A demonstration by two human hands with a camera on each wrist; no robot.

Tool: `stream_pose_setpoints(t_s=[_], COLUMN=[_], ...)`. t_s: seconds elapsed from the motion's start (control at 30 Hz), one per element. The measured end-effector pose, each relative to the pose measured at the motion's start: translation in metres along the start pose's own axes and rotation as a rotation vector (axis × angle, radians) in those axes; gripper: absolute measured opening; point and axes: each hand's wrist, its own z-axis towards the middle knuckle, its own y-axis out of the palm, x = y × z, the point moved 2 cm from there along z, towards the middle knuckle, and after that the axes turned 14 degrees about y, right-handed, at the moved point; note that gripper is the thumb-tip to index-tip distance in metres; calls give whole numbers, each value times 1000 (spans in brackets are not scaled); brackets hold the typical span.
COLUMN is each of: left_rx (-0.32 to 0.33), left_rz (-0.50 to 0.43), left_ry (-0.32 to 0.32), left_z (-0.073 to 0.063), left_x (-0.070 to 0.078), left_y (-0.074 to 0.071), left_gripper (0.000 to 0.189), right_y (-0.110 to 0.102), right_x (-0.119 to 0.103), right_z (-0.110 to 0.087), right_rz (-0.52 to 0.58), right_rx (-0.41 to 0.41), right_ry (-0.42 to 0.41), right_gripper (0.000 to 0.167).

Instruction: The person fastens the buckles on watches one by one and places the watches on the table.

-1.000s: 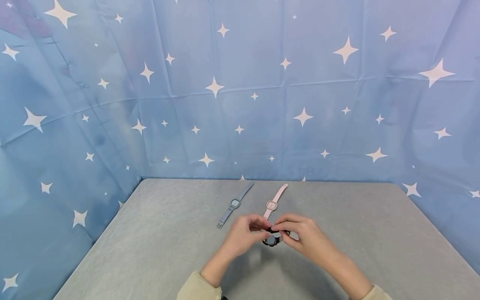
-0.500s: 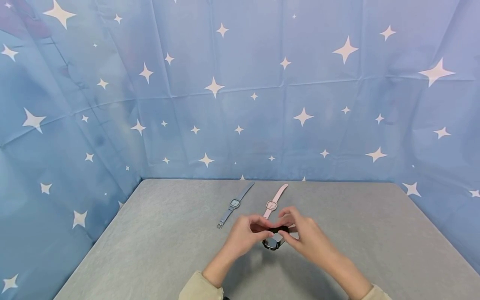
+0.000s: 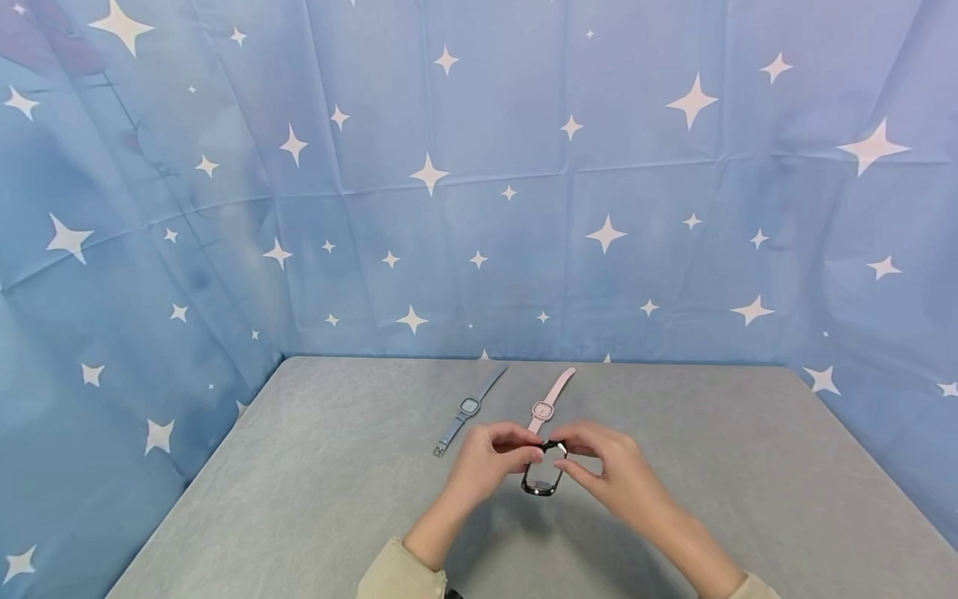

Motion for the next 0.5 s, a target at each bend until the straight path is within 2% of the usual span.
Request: stream_pose_setpoints(t_s=[0.2,0.5], left_rx=[55,120], left_rz=[-61,-97], left_ry=[-52,-81], left_z=[1,1], left_x=[1,4], left_y=[-3,-6], left_gripper=[19,21], right_y=[-2,-4], right_x=[0,-1], right_z=[-2,-6], right_rz=[2,-29], right_rx=[17,-33], right_ry=[7,35], right_gripper=[47,65])
